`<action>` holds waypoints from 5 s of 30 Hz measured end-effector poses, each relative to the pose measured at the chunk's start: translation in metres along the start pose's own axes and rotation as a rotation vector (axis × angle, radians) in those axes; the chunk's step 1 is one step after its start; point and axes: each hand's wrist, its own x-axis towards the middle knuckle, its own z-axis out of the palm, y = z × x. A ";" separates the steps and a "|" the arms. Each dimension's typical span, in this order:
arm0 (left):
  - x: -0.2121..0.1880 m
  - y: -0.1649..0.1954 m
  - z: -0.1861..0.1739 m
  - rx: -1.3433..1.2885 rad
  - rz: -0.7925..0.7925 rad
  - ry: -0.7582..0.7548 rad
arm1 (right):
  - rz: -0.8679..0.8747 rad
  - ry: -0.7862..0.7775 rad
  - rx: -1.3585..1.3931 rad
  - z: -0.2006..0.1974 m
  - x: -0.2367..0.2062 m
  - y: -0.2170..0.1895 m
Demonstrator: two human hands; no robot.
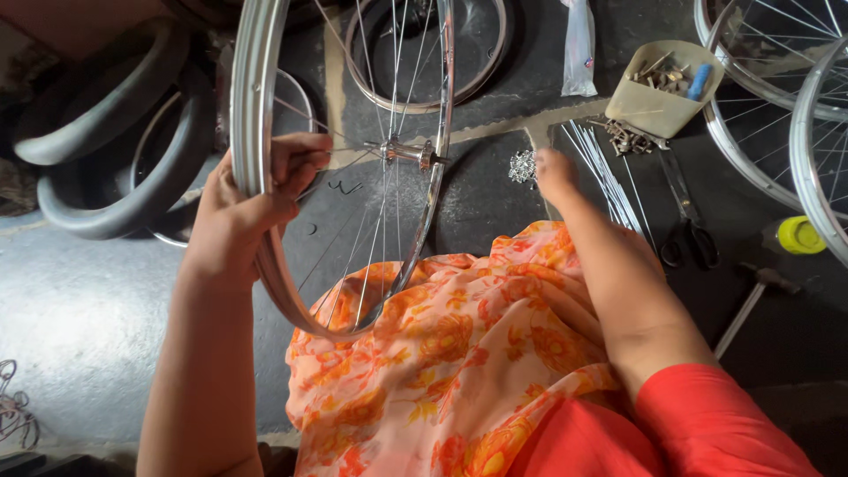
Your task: The person assembles a bicycle wheel by inserting spokes through the hub and rim, then securing them with nipples. They rotate the wheel to access different spoke holes and continue adding spokes throughout the clip.
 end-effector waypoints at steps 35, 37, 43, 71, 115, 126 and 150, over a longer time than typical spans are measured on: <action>0.011 -0.040 0.012 0.085 0.082 0.100 | 0.162 -0.216 0.529 0.028 -0.019 -0.040; 0.025 -0.047 0.020 0.063 0.058 0.198 | 0.197 -0.262 0.888 0.004 -0.046 -0.072; 0.070 -0.073 0.072 -0.013 0.141 0.346 | -0.185 -0.297 1.098 -0.099 -0.129 -0.173; 0.085 -0.171 0.088 -0.038 0.405 -0.378 | -0.536 -0.539 1.140 -0.152 -0.200 -0.197; 0.066 -0.171 0.085 -0.475 0.177 -0.225 | -0.867 0.399 0.015 -0.245 -0.137 -0.330; 0.064 -0.171 0.084 -0.464 0.200 -0.253 | -0.909 0.432 -0.029 -0.241 -0.139 -0.327; 0.067 -0.169 0.077 -0.351 0.206 -0.376 | -0.849 0.375 0.095 -0.225 -0.156 -0.305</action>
